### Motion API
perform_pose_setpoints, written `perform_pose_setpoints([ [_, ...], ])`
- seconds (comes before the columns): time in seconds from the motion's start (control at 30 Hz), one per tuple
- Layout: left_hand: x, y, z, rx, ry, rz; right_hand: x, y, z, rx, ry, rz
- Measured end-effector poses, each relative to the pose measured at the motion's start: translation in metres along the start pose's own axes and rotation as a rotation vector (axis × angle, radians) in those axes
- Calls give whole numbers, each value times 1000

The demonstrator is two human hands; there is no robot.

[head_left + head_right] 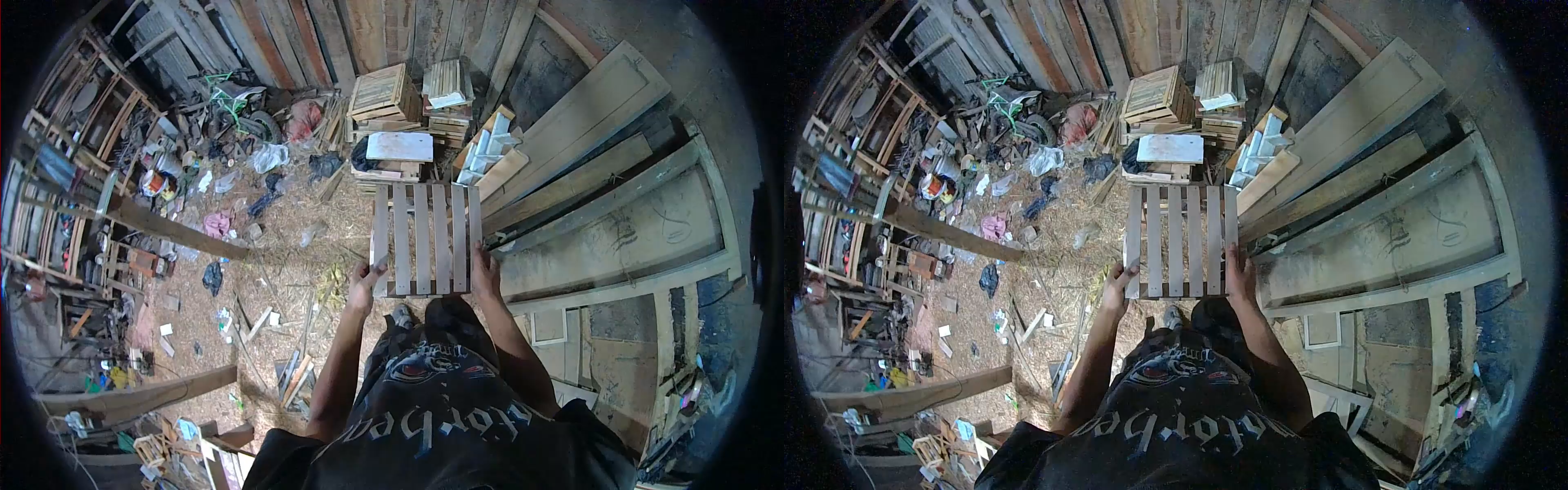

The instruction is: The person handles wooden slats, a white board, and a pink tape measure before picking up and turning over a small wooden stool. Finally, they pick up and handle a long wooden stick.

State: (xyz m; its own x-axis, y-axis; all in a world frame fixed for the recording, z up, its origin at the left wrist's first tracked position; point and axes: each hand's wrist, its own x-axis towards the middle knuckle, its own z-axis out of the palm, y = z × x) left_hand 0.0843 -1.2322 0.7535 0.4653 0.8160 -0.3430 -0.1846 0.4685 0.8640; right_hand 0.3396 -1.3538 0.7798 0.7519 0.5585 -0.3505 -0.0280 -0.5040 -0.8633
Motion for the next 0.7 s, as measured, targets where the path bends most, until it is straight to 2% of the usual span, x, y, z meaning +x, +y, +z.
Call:
perform_pose_setpoints([
  [0.03, 9, 9, 3, 4, -5, -5, 7, -4, 3, 3, 5, 6],
  [0.1, 28, 26, 11, 44, -36, 31, 17, -18, 7, 297, -56, 13],
  [0.23, 81, 55, 23, 154, 29, -8, 71, -19, 29, 387, -60, 0],
  [0.27, 92, 61, 30, 229, 94, 61, 86, -22, 32, 320, -60, 10],
  [0.33, 122, 70, 37, 206, 111, 51, 111, -39, 42, 256, -60, 15],
  [0.43, 179, 77, 48, 287, 194, 14, 156, -64, 57, 431, 13, -96],
  [0.5, 233, 59, 46, 151, 195, 76, 196, -77, 60, 230, -141, 10],
  [0.53, 249, 62, 56, -9, 201, 78, 222, -75, 72, 249, -136, -14],
  [0.6, 285, 72, 69, -54, 223, 102, 267, -78, 84, 181, -148, -38],
  [0.63, 299, 76, 74, -105, 247, 122, 273, -100, 85, 106, -159, -60],
  [0.67, 313, 85, 72, -41, 224, 57, 275, -120, 82, 284, -245, -35],
  [0.7, 327, 93, 76, -42, 223, 51, 290, -127, 84, 281, -242, -29],
])
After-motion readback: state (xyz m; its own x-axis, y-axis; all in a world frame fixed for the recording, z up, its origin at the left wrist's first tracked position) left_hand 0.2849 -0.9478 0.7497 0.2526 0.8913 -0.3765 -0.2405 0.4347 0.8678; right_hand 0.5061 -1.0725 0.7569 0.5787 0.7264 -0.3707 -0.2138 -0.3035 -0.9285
